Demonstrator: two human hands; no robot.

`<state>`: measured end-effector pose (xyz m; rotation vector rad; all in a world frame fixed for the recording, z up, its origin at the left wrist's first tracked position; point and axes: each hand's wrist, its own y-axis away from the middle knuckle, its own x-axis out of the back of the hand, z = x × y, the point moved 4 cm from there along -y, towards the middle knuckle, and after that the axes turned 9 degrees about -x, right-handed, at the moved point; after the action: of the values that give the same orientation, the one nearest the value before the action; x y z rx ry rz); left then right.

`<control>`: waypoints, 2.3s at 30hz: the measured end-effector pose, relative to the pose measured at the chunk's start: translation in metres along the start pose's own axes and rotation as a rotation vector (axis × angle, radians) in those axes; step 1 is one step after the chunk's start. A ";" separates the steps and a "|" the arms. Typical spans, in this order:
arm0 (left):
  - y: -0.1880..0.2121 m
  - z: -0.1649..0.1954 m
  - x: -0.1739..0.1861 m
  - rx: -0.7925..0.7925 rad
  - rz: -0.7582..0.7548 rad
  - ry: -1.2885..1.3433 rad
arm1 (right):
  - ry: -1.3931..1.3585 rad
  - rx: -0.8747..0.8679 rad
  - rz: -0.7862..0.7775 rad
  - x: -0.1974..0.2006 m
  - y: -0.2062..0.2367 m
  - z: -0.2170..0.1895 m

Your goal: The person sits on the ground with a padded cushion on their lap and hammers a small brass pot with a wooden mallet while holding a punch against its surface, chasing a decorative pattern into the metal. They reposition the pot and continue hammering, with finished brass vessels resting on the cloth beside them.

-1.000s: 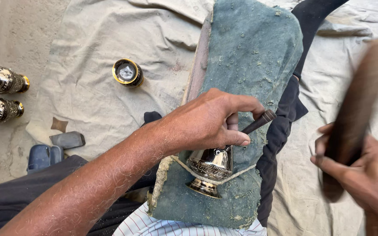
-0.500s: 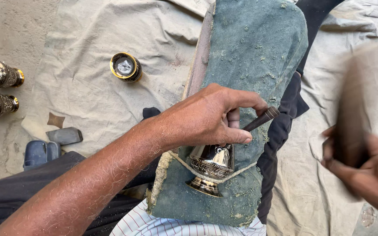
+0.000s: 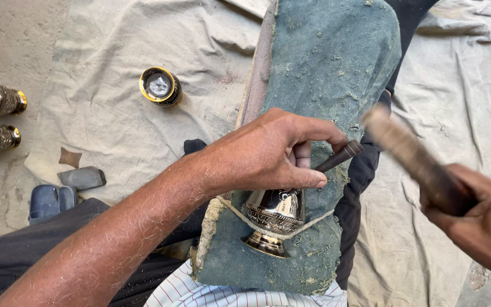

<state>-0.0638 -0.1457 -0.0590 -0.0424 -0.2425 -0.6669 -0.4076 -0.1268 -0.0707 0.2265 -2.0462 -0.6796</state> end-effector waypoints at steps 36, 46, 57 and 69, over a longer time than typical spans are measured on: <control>0.008 0.019 -0.003 0.136 0.019 -0.038 | 0.098 -0.071 0.019 0.002 0.008 0.013; 0.064 0.010 -0.018 0.180 0.593 0.300 | 0.076 0.048 0.194 0.029 -0.007 -0.034; 0.073 0.022 -0.025 0.043 0.709 0.004 | 0.692 0.587 0.113 0.047 -0.016 -0.156; 0.066 0.007 -0.021 0.098 0.735 0.103 | 0.959 0.326 0.079 0.056 -0.021 -0.206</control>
<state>-0.0410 -0.0800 -0.0543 -0.0011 -0.1437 0.0744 -0.2693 -0.2445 0.0427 0.5376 -1.2084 -0.1118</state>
